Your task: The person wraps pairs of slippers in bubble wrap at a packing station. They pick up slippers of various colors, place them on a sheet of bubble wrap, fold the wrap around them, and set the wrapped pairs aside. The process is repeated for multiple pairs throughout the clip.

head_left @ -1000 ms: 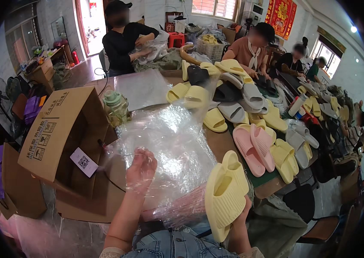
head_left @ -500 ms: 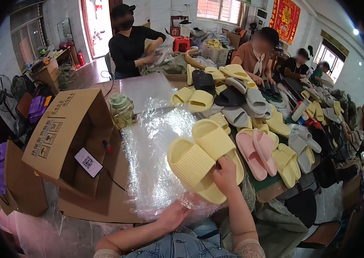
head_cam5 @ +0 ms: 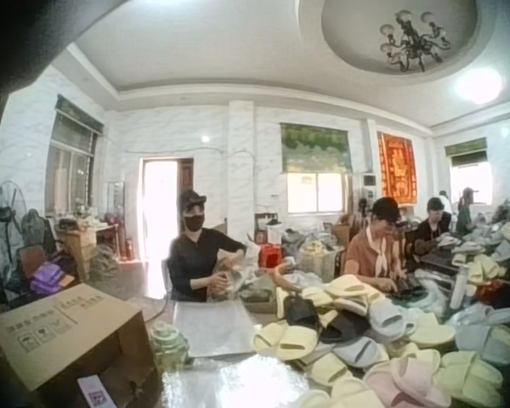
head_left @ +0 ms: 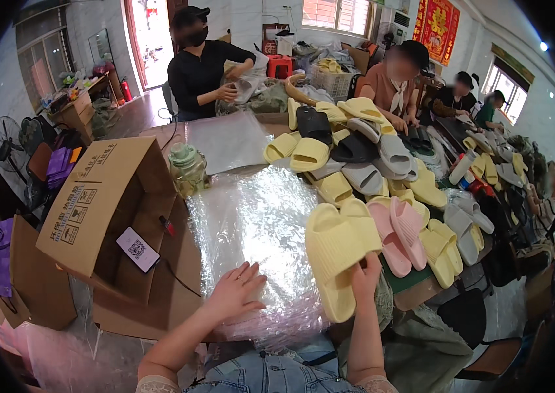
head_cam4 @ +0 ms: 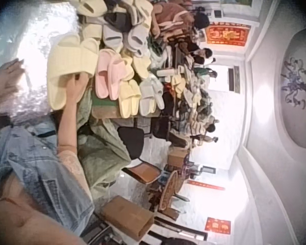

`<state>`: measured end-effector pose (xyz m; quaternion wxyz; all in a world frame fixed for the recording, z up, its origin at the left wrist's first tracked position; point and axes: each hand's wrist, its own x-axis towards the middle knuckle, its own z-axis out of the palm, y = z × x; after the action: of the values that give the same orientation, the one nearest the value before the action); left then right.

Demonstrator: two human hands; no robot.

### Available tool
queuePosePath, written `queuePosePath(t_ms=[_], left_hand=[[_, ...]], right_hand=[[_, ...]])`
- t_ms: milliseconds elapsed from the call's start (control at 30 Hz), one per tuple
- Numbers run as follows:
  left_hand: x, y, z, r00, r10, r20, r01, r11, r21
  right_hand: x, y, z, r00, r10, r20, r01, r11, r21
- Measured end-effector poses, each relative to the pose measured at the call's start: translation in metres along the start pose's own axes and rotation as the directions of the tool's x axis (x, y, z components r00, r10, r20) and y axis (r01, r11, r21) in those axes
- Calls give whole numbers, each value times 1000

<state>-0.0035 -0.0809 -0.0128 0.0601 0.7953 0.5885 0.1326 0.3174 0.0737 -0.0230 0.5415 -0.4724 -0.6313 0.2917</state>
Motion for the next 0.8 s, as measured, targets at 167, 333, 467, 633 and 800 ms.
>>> queuePosePath(t_ms=[167,333,467,633,800], left_hand=[[27,33,32,964,-237,-120,233,971,-44],[49,43,15,972,-210,-109,180,956,-233],[51,26,24,963,-178,-202,98,931,-352],[69,26,3,916,-339,-215,207,858,-470],[71,51,-25,907,-308,-289,137,862,-488]], right_hand=[[-38,-20,-31,997,74,-34,-59,942,330],[-72,-45,-45,996,-11,85,-14,957,289],[-69,-84,-62,862,-150,484,120,988,92],[-84,-64,-59,730,-248,637,373,925,-67],[-85,-59,-57,771,-97,629,367,875,-315]])
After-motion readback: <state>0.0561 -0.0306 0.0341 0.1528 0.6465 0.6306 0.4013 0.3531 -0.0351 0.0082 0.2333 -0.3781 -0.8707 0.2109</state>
